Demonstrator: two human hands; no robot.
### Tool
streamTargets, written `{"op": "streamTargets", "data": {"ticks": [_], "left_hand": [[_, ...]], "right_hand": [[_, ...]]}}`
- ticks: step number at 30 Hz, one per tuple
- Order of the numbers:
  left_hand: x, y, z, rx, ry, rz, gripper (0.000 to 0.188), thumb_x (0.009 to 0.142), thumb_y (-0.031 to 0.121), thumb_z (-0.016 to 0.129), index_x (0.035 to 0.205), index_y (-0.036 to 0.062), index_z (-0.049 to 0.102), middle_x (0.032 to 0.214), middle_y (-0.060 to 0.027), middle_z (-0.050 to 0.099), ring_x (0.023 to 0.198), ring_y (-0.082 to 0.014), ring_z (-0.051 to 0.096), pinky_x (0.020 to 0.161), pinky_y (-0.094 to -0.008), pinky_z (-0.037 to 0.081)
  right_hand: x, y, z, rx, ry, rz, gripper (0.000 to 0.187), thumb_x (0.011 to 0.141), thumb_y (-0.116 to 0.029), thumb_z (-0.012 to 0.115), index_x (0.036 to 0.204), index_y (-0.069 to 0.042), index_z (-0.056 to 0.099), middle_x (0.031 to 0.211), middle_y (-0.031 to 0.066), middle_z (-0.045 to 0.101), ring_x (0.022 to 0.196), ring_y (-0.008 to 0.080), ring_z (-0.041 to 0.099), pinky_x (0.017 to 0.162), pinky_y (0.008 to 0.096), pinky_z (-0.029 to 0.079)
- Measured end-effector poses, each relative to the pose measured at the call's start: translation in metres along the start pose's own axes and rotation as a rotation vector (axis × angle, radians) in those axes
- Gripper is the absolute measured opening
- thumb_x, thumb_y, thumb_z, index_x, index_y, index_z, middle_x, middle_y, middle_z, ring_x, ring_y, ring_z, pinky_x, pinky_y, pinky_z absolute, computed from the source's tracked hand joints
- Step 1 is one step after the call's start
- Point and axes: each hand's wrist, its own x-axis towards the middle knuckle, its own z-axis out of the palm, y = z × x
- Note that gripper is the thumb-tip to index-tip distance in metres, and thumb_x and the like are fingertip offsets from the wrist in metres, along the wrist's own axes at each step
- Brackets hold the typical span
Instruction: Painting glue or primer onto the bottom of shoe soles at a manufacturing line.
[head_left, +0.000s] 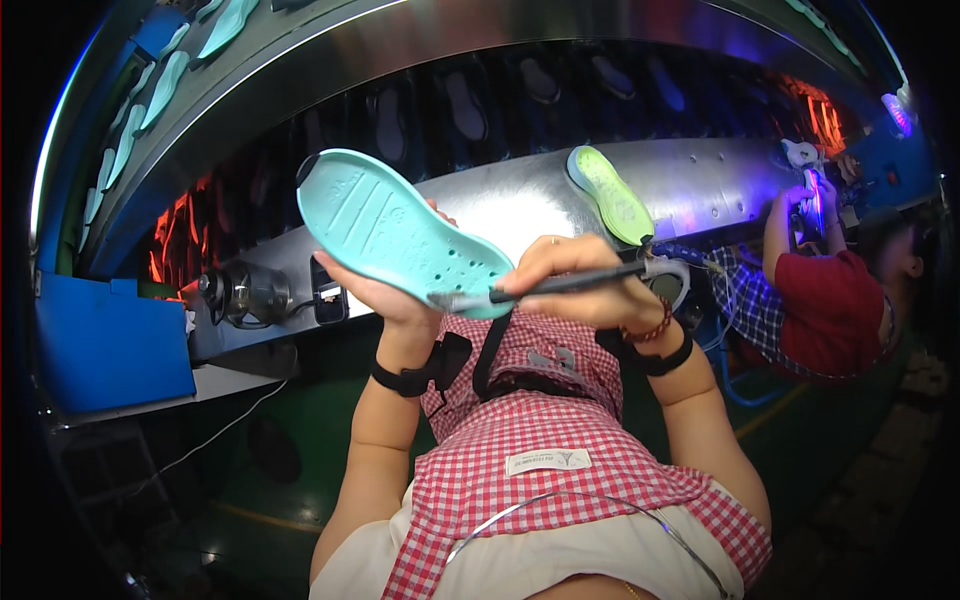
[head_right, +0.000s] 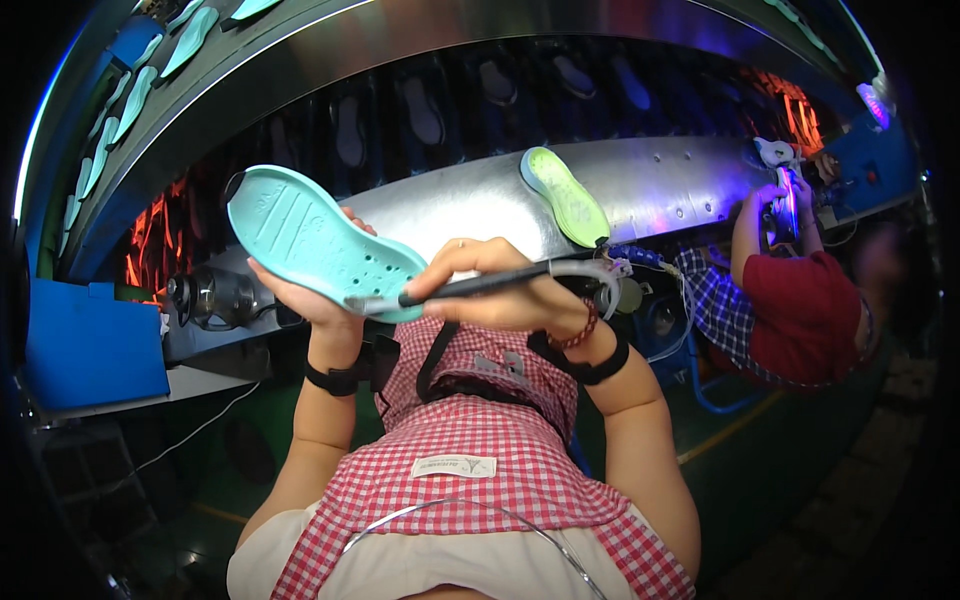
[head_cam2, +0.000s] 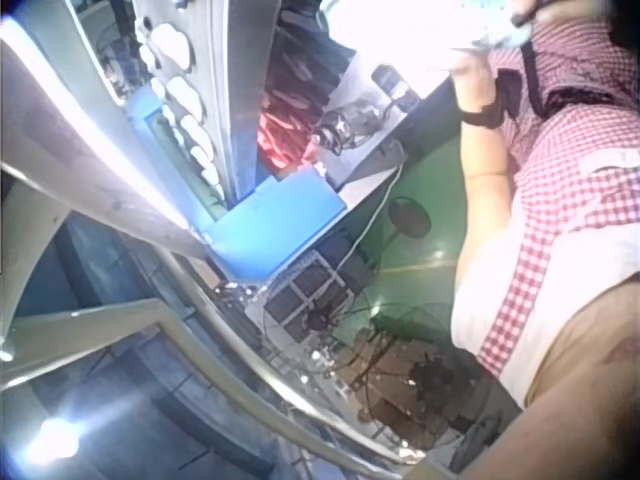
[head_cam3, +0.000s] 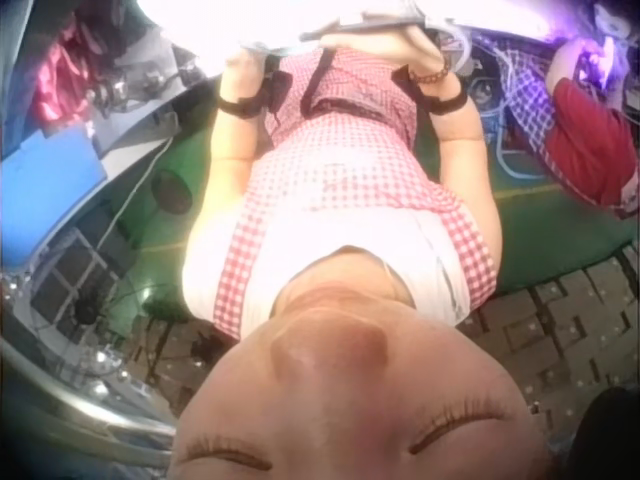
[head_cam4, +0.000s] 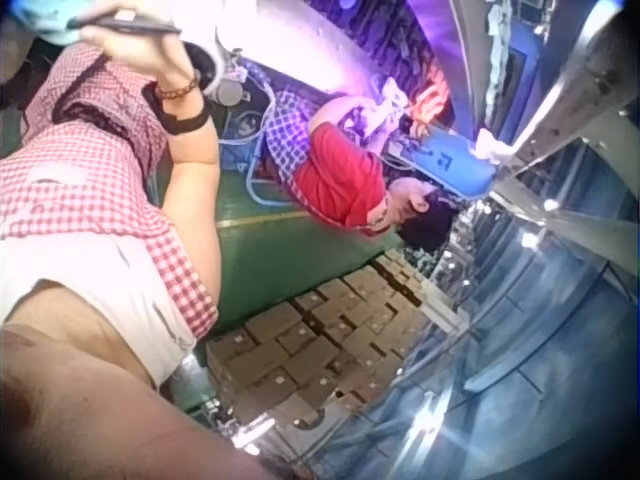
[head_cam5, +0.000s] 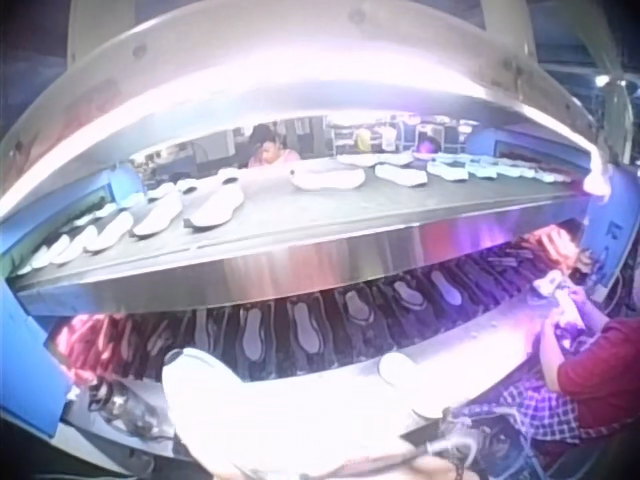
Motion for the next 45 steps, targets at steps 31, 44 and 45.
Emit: {"op": "streamTargets", "data": {"ticks": [31,44,45], "left_hand": [[-0.006,0.018,-0.007,0.188,-0.384,-0.653,0.046,0.089,0.032,0.04,0.121,-0.0018,0.043,0.105,-0.0152,0.058,0.088,-0.0211,0.062,0.075,-0.0324,0.052],[-0.008,0.036,-0.007,0.572,-0.358,-0.869,0.053,0.083,0.032,0.047,0.119,-0.0062,0.045,0.107,-0.0179,0.057,0.089,-0.022,0.059,0.079,-0.0313,0.048],[-0.006,0.039,-0.009,0.517,-0.328,-0.89,0.053,0.083,0.032,0.046,0.119,-0.0061,0.046,0.105,-0.0187,0.058,0.086,-0.0231,0.061,0.076,-0.0328,0.05]], "right_hand": [[-0.001,-0.003,0.003,0.011,-0.224,-0.028,0.02,0.073,-0.004,0.068,0.092,0.0,0.065,0.088,0.0107,0.066,0.074,0.014,0.063,0.066,0.0234,0.049],[0.013,-0.022,-0.045,-0.04,-0.565,-0.069,0.02,0.073,0.0,0.066,0.092,0.001,0.063,0.093,0.0135,0.065,0.089,0.0252,0.063,0.078,0.0325,0.05],[0.013,-0.023,-0.048,-0.016,-0.489,-0.08,0.02,0.072,0.0,0.066,0.092,0.001,0.063,0.094,0.0137,0.065,0.09,0.0256,0.063,0.078,0.0331,0.05]]}}
